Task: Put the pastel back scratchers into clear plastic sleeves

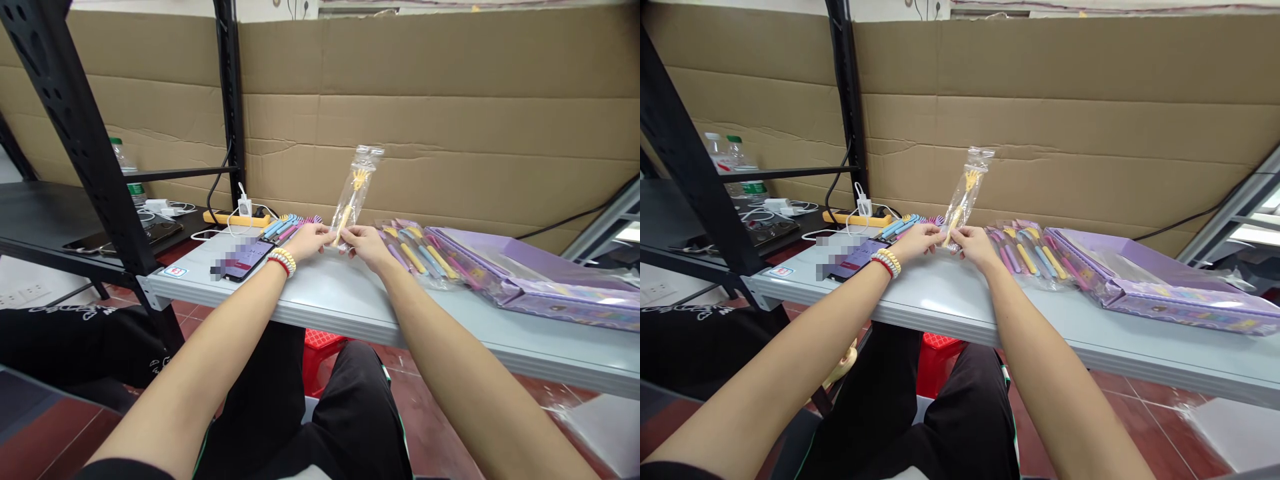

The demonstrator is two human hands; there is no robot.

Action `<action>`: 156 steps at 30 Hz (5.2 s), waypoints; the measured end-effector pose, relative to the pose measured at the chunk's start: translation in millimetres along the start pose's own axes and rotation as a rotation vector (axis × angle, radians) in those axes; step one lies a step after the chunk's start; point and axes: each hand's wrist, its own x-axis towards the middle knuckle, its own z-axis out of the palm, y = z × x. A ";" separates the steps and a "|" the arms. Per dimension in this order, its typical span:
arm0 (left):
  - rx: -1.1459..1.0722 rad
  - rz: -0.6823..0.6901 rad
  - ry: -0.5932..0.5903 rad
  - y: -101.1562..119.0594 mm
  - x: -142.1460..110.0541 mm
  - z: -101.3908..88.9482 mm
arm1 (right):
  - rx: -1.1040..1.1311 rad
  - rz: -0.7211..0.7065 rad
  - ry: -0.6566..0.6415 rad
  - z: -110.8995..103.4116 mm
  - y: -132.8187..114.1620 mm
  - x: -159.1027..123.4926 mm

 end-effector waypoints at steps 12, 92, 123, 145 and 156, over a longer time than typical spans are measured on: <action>0.074 -0.308 -0.162 -3.6 -3.7 -2.7 | -0.134 0.091 -0.093 2.4 5.7 -4.3; -0.303 -0.157 0.237 -13.3 11.7 3.5 | 0.079 0.043 0.310 -27.1 33.1 60.3; -0.143 -0.052 0.440 -16.0 12.6 -4.1 | -0.478 -0.451 -0.165 9.4 -10.5 24.0; -0.306 -0.055 0.420 -12.6 8.4 -1.6 | -0.790 -0.804 -0.029 26.3 -2.3 20.9; -0.328 -0.012 0.492 -15.9 11.0 -5.4 | -0.551 -0.520 -0.369 13.9 -15.2 19.4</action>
